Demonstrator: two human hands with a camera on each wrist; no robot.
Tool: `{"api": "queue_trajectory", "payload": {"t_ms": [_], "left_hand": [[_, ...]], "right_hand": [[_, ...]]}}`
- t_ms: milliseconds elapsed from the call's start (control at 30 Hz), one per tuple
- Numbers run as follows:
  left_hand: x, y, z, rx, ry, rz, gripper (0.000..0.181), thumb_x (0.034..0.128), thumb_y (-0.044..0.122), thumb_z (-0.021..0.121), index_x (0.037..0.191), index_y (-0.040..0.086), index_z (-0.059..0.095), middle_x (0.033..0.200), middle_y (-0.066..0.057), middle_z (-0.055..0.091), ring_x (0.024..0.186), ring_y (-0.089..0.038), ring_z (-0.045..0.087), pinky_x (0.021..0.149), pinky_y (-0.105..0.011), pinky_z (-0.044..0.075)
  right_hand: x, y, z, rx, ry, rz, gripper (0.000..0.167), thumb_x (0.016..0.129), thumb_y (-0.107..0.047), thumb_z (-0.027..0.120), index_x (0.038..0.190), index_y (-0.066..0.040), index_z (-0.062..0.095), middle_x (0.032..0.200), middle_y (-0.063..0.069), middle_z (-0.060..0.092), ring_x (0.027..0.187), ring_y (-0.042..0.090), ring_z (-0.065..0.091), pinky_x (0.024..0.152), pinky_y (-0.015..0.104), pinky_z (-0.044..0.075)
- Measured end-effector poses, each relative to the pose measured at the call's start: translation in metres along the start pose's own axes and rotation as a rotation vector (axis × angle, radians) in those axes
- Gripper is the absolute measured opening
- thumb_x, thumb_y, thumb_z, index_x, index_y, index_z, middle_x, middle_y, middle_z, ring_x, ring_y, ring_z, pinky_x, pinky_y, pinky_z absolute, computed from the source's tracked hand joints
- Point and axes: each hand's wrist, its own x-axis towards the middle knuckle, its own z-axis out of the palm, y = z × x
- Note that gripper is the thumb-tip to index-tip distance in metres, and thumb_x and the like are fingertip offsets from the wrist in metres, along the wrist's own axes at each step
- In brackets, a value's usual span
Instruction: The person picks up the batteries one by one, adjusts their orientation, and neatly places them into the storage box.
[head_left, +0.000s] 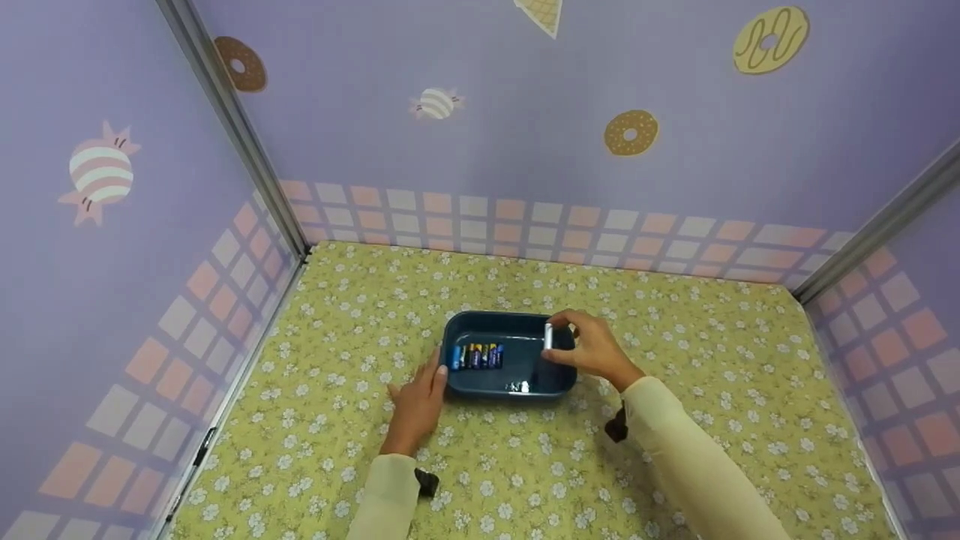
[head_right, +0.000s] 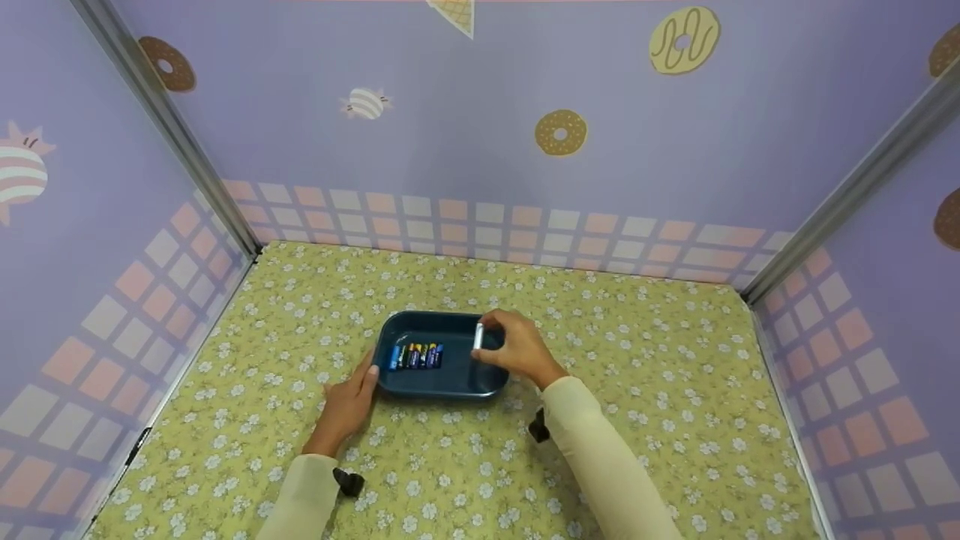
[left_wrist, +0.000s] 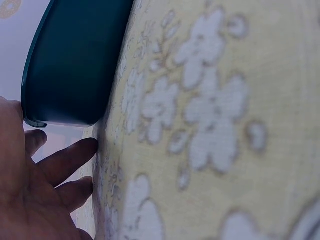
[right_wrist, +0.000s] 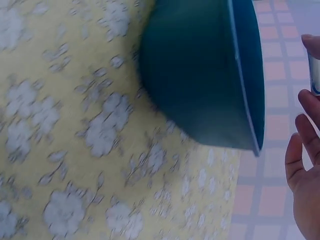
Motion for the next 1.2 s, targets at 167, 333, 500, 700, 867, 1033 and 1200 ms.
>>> {"api": "queue_trajectory", "payload": {"t_ms": [167, 333, 500, 700, 867, 1033, 1200], "left_hand": [[-0.001, 0.000, 0.000, -0.002, 0.002, 0.004, 0.068, 0.1048, 0.069, 0.020, 0.165, 0.036, 0.018, 0.165, -0.011, 0.034, 0.149, -0.043, 0.037, 0.119, -0.071, -0.015], [-0.001, -0.002, 0.000, -0.004, 0.005, 0.009, 0.069, 0.1044, 0.070, 0.020, 0.165, 0.037, 0.019, 0.165, -0.011, 0.034, 0.149, -0.043, 0.037, 0.118, -0.071, -0.016], [0.000, -0.002, 0.000, -0.011, 0.007, 0.014, 0.066, 0.1054, 0.068, 0.021, 0.164, 0.037, 0.019, 0.165, -0.009, 0.035, 0.149, -0.041, 0.037, 0.118, -0.071, -0.016], [0.001, -0.004, 0.000, -0.008, -0.006, 0.021, 0.068, 0.1049, 0.069, 0.020, 0.165, 0.037, 0.019, 0.165, -0.010, 0.034, 0.150, -0.041, 0.036, 0.118, -0.071, -0.017], [0.002, -0.005, 0.000, -0.012, -0.012, 0.024, 0.070, 0.1039, 0.071, 0.019, 0.165, 0.037, 0.018, 0.165, -0.010, 0.033, 0.151, -0.038, 0.035, 0.118, -0.070, -0.018], [0.001, -0.005, 0.000, -0.018, -0.005, 0.027, 0.068, 0.1046, 0.069, 0.020, 0.165, 0.037, 0.019, 0.165, -0.009, 0.033, 0.151, -0.039, 0.036, 0.118, -0.071, -0.017], [0.001, -0.005, 0.001, -0.019, -0.001, 0.024, 0.068, 0.1047, 0.069, 0.020, 0.164, 0.037, 0.019, 0.166, -0.009, 0.033, 0.151, -0.039, 0.036, 0.118, -0.071, -0.016]], "right_hand": [[0.011, -0.008, 0.008, 0.010, -0.014, 0.006, 0.054, 0.075, -0.040, 0.092, 0.119, -0.018, 0.070, 0.112, 0.000, 0.071, 0.105, 0.021, 0.066, 0.085, 0.044, 0.055], [0.020, -0.012, 0.019, -0.007, -0.022, -0.002, 0.055, 0.075, -0.041, 0.092, 0.119, -0.017, 0.071, 0.111, 0.002, 0.071, 0.102, 0.021, 0.066, 0.085, 0.043, 0.056], [0.026, -0.013, 0.031, -0.053, -0.039, 0.002, 0.053, 0.076, -0.038, 0.091, 0.119, -0.014, 0.071, 0.112, 0.003, 0.070, 0.104, 0.023, 0.065, 0.091, 0.046, 0.055], [0.031, -0.013, 0.044, -0.078, -0.075, -0.018, 0.053, 0.077, -0.035, 0.091, 0.119, -0.013, 0.070, 0.111, 0.004, 0.071, 0.103, 0.024, 0.064, 0.090, 0.045, 0.055], [0.035, -0.010, 0.054, -0.094, -0.111, -0.026, 0.051, 0.078, -0.034, 0.091, 0.120, -0.012, 0.069, 0.113, 0.006, 0.071, 0.104, 0.024, 0.067, 0.090, 0.044, 0.057], [0.038, -0.007, 0.061, -0.104, -0.160, -0.008, 0.051, 0.079, -0.034, 0.090, 0.119, -0.012, 0.069, 0.115, 0.007, 0.071, 0.107, 0.023, 0.069, 0.101, 0.045, 0.054], [0.041, -0.007, 0.067, -0.129, -0.192, 0.014, 0.053, 0.079, -0.034, 0.090, 0.120, -0.010, 0.068, 0.116, 0.008, 0.073, 0.110, 0.025, 0.069, 0.122, 0.052, 0.032]]}}
